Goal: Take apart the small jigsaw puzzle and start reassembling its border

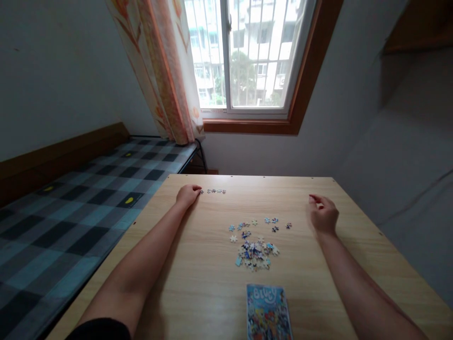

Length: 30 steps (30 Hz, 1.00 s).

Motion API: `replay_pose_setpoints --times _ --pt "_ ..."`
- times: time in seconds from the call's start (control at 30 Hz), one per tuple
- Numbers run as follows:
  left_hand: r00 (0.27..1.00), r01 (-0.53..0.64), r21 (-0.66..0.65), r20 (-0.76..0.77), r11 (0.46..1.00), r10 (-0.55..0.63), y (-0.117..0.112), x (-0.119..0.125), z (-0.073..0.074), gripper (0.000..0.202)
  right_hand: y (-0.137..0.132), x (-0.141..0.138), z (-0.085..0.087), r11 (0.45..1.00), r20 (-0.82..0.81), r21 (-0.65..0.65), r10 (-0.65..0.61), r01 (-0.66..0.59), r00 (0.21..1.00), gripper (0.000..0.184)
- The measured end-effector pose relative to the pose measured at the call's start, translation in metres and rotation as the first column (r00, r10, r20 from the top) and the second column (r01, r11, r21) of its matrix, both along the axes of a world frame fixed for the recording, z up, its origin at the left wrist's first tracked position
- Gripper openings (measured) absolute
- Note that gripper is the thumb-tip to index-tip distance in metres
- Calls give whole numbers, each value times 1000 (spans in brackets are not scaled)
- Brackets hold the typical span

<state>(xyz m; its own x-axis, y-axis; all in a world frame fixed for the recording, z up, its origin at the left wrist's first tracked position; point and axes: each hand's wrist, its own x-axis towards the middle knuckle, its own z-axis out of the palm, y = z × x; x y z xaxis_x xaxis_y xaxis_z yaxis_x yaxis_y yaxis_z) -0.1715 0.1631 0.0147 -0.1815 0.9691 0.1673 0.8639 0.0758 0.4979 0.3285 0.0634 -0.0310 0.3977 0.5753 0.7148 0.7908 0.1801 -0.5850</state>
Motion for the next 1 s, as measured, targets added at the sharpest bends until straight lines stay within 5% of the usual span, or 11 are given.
replay_pose_setpoints --times 0.4,0.8,1.0 --pt "982 33 125 -191 992 -8 -8 8 -22 24 0 -7 -3 1000 -16 4 16 -16 1000 29" --pt "981 24 113 -193 993 -2 -4 11 -22 25 2 -7 -6 997 -259 -70 1 -20 966 35" --pt "998 -13 236 -54 972 27 0 8 -24 26 7 -8 -4 991 -222 -106 51 -76 974 32"
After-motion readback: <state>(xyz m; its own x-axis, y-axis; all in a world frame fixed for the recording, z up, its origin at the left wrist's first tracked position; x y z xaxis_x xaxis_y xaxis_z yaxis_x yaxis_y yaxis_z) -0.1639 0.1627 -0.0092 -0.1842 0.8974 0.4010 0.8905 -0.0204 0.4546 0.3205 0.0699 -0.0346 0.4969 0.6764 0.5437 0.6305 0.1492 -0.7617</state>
